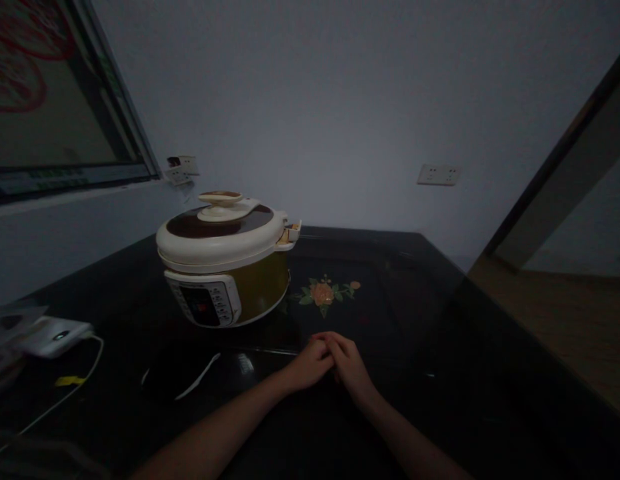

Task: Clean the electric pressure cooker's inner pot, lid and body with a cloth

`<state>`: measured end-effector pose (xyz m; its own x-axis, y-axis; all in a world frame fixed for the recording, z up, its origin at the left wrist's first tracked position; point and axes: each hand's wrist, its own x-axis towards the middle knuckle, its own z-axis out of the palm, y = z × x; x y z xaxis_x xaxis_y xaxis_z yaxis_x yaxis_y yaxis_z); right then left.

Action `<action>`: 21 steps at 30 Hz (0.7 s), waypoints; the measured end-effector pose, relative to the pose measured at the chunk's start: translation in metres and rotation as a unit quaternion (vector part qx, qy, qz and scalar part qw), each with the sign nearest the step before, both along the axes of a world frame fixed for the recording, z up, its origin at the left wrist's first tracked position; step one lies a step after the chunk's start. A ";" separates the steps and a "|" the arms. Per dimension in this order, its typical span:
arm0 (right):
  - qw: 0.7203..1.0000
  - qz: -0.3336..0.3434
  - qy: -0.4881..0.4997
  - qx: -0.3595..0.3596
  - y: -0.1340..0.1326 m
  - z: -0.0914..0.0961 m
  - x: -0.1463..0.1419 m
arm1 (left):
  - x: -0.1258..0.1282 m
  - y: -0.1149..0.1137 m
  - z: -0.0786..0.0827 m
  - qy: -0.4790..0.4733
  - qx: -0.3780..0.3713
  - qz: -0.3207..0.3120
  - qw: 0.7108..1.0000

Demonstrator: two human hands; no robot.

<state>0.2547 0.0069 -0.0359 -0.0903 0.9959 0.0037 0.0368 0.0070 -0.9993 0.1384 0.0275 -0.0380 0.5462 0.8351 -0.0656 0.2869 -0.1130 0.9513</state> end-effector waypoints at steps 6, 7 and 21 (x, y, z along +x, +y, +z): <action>1.000 0.006 0.002 -0.002 0.000 -0.001 0.000 | 0.000 0.000 0.002 0.000 0.003 -0.001 1.000; 1.000 0.007 0.002 -0.002 0.000 -0.001 0.000 | 0.000 -0.001 0.002 0.001 0.003 0.000 1.000; 1.000 0.006 -0.002 0.000 0.005 -0.007 0.002 | 0.001 0.000 0.002 0.033 0.013 -0.014 0.999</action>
<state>0.2567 0.0116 -0.0433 -0.1027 0.9947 0.0029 0.0400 0.0071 -0.9992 0.1392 0.0271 -0.0362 0.5641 0.8219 -0.0796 0.3450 -0.1469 0.9270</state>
